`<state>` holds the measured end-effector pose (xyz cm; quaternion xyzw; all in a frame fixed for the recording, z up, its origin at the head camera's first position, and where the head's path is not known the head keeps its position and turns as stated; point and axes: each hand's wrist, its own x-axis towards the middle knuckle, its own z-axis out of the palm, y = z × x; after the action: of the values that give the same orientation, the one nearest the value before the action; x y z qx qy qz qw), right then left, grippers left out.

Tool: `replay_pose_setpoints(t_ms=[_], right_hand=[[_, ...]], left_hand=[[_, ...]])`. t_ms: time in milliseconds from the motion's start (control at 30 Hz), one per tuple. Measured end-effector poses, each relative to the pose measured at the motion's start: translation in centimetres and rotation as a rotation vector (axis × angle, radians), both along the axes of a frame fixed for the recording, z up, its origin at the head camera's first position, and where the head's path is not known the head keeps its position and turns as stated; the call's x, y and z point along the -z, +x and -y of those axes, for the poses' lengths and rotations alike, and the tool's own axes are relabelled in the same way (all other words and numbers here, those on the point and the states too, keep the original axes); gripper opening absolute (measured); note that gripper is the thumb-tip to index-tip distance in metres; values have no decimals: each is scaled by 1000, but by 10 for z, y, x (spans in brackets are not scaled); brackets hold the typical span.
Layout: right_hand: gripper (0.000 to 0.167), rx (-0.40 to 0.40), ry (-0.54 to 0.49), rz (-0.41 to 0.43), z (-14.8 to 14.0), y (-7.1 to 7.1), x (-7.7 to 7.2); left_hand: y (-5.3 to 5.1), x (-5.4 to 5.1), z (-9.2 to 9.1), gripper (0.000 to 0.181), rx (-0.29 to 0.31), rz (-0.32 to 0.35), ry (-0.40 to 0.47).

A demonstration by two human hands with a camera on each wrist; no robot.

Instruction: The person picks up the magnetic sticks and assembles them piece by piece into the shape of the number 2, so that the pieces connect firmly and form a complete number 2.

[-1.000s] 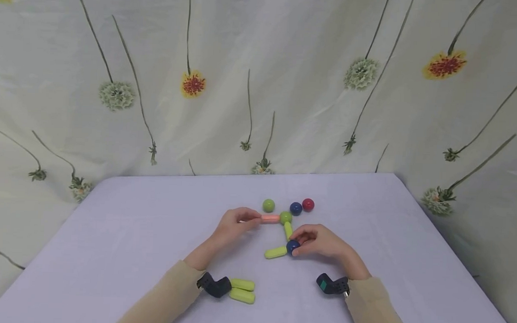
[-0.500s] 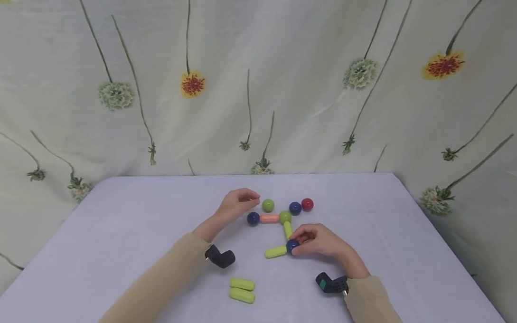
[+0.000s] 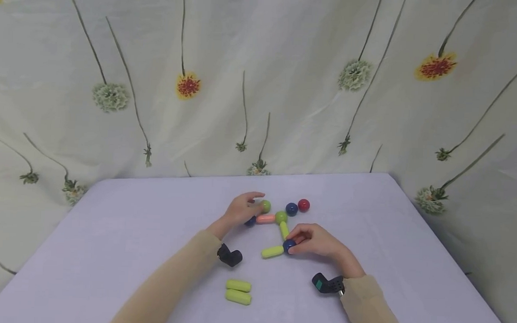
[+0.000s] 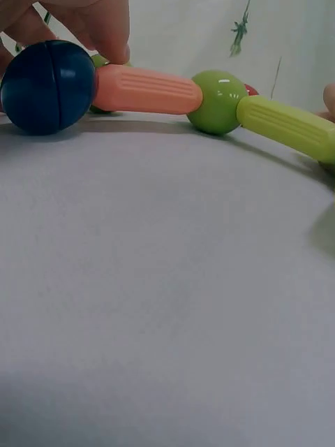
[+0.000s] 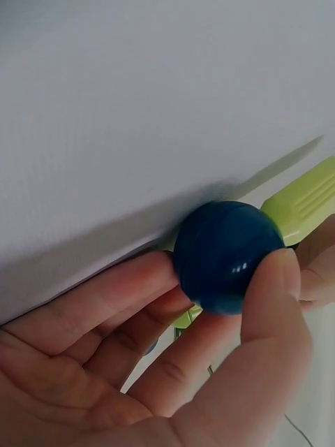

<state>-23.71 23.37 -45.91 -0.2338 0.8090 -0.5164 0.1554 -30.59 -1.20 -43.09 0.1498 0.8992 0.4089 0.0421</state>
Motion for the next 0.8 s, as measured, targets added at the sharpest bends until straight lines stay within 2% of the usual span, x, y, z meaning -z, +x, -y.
replay_pose_setpoints(t_ms=[333,567,800], right_hand=[[25,38,26,-1,3,0,3],[23,53,26,-21,5,1,2],[23,59,32,-21,5,1,0]], left_hand=[[0,9,2,35,45,-64,0],[-1,14,1,32,12,-87,44],[3,9,4,39,-52,-203,161]])
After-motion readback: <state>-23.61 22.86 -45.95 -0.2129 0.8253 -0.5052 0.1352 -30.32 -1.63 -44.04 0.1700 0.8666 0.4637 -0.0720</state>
